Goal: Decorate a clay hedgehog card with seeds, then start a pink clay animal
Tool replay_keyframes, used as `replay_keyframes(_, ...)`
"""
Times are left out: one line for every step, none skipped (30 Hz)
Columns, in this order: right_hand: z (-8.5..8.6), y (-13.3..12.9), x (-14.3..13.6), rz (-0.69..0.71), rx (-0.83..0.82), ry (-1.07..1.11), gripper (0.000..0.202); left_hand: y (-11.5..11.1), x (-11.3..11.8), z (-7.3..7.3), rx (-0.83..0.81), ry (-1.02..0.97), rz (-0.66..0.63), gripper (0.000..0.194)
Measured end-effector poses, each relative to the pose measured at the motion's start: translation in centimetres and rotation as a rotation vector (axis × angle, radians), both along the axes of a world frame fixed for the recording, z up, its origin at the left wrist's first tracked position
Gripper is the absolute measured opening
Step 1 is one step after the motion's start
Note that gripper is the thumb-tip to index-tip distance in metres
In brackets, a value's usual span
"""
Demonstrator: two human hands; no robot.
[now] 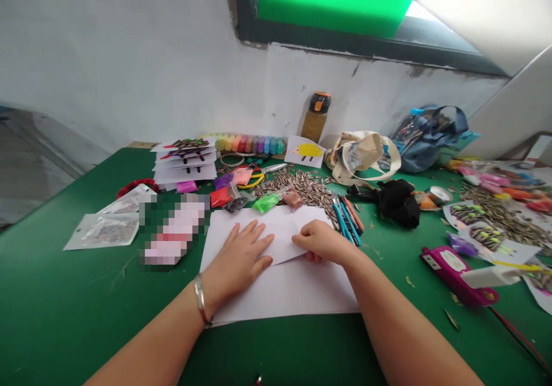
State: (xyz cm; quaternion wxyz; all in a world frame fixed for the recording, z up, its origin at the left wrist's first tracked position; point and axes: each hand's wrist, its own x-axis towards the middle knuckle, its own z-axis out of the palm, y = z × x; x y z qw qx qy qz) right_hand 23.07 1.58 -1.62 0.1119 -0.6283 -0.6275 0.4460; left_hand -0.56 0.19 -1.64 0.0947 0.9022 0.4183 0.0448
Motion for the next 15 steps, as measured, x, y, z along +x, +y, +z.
replay_keyframes(-0.01, -0.01, 0.08, 0.020, -0.008, 0.004, 0.027, 0.02, -0.05, -0.10, -0.004, -0.004, -0.003, 0.042)
replay_keyframes(-0.03, -0.01, 0.16, 0.037, -0.015, 0.006, 0.025, 0.03, -0.10, -0.21, -0.005, -0.011, -0.007, 0.042)
replay_keyframes(-0.05, -0.02, 0.22, 0.047, -0.020, 0.005, 0.024, 0.04, -0.13, -0.31, -0.001, -0.020, -0.011, 0.044)
replay_keyframes(-0.07, -0.02, 0.25, 0.051, -0.024, -0.001, 0.024, 0.04, -0.17, -0.39, 0.003, -0.028, -0.018, 0.046)
replay_keyframes(-0.07, -0.03, 0.24, 0.052, -0.029, -0.011, 0.024, 0.05, -0.19, -0.45, 0.007, -0.033, -0.023, 0.049)
replay_keyframes(-0.05, -0.05, 0.18, 0.051, -0.036, -0.026, 0.023, 0.05, -0.22, -0.49, 0.009, -0.032, -0.026, 0.052)
replay_keyframes(-0.01, -0.09, 0.08, 0.048, -0.039, -0.046, 0.023, 0.05, -0.25, -0.50, 0.007, -0.027, -0.027, 0.055)
replay_keyframes(0.05, -0.13, -0.05, 0.042, -0.040, -0.069, 0.022, 0.05, -0.28, -0.48, 0.002, -0.020, -0.028, 0.056)
replay_keyframes(0.12, -0.18, -0.20, 0.034, -0.035, -0.093, 0.021, 0.02, -0.30, -0.42, -0.002, -0.016, -0.026, 0.055)
replay_keyframes(0.19, -0.24, -0.34, 0.027, -0.028, -0.116, 0.020, -0.02, -0.32, -0.32, -0.001, -0.017, -0.021, 0.054)
replay_keyframes(0.27, -0.30, -0.47, 0.020, -0.020, -0.135, 0.019, -0.08, -0.31, -0.18, 0.007, -0.022, -0.015, 0.054)
replay_keyframes(0.35, -0.35, -0.57, 0.015, -0.014, -0.150, 0.018, -0.18, -0.24, -0.03, 0.022, -0.032, -0.010, 0.052)
replay_keyframes(0.41, -0.38, -0.64, 0.014, -0.010, -0.158, 0.017, -0.31, -0.12, 0.14, 0.040, -0.045, -0.004, 0.049)
replay_keyframes(0.47, -0.39, -0.69, 0.017, -0.007, -0.161, 0.016, -0.47, 0.09, 0.30, 0.059, -0.058, -0.001, 0.046)
replay_keyframes(0.51, -0.39, -0.70, 0.022, -0.005, -0.162, 0.016, -0.65, 0.39, 0.43, 0.077, -0.072, -0.002, 0.043)
